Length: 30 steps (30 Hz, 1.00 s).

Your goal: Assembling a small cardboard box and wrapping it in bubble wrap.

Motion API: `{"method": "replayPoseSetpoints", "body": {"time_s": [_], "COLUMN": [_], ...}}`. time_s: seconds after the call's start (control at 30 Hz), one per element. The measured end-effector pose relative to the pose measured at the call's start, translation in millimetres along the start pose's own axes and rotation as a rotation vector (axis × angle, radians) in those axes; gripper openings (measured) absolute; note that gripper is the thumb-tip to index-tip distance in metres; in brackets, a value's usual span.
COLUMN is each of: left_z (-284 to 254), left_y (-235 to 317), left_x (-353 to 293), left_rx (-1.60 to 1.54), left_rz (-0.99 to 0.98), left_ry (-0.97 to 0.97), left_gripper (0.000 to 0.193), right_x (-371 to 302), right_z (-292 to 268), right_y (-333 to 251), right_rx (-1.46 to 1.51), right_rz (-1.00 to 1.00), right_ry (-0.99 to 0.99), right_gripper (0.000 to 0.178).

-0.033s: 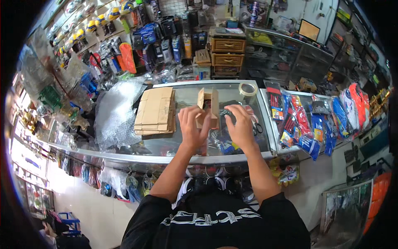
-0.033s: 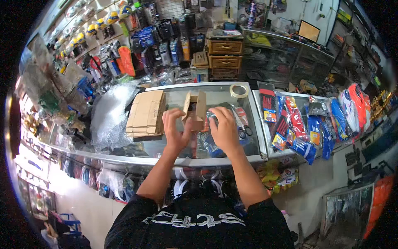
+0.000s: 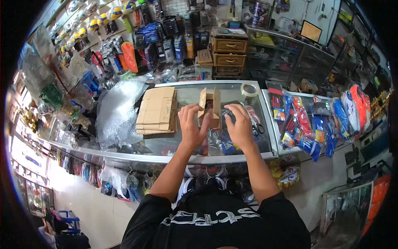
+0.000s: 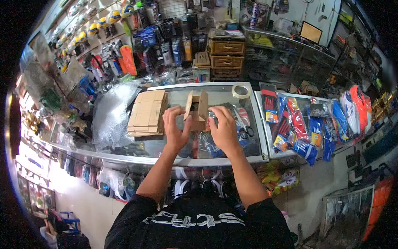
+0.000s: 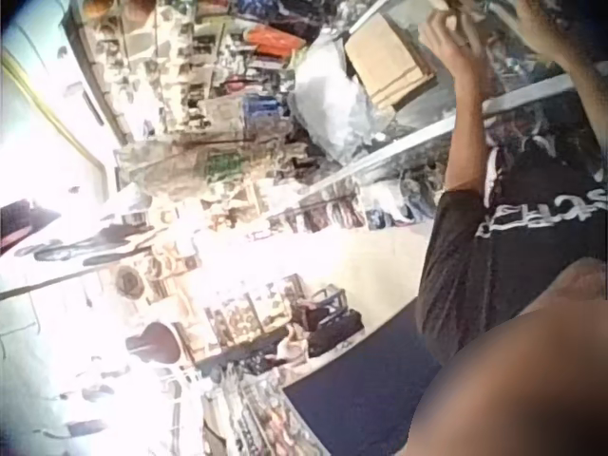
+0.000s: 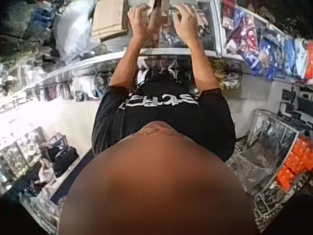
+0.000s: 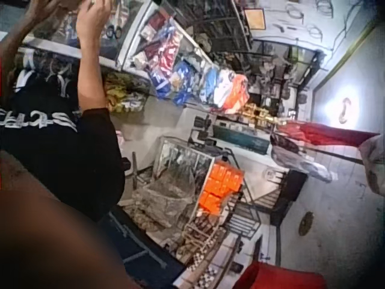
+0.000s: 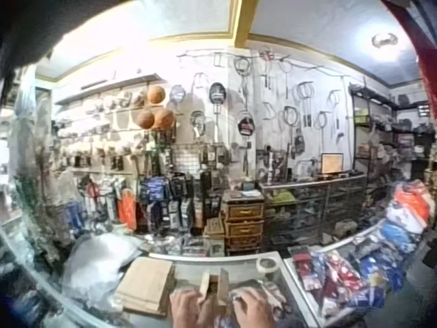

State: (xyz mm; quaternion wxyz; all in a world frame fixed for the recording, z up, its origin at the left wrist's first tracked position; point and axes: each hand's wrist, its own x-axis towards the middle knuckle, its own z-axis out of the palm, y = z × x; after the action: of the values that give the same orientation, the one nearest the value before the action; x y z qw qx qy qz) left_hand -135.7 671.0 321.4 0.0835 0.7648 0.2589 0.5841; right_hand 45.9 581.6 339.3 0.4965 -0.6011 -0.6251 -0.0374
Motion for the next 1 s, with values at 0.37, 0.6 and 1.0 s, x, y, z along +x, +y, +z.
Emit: {"method": "replayPoseSetpoints", "body": {"time_s": [0.37, 0.6, 1.0], "left_z": [6.7, 15.5, 11.8], "left_y": [-58.7, -61.8, -63.3], "left_x": [-8.3, -13.6, -11.9], "left_rx": [-0.018, 0.037, 0.027], "left_rz": [-0.008, 0.039, 0.077], "left_ry": [-0.204, -0.133, -0.151], "left_gripper": [0.017, 0.025, 0.029], "right_x": [-3.7, -3.8, -5.4], "right_z": [81.2, 87.1, 82.5], "right_y": [16.2, 14.5, 10.6], "right_rx": [0.085, 0.075, 0.261], "right_rz": [-0.049, -0.145, -0.047], "right_ry": [0.125, 0.141, 0.139], "right_gripper": [0.018, 0.013, 0.007]}}
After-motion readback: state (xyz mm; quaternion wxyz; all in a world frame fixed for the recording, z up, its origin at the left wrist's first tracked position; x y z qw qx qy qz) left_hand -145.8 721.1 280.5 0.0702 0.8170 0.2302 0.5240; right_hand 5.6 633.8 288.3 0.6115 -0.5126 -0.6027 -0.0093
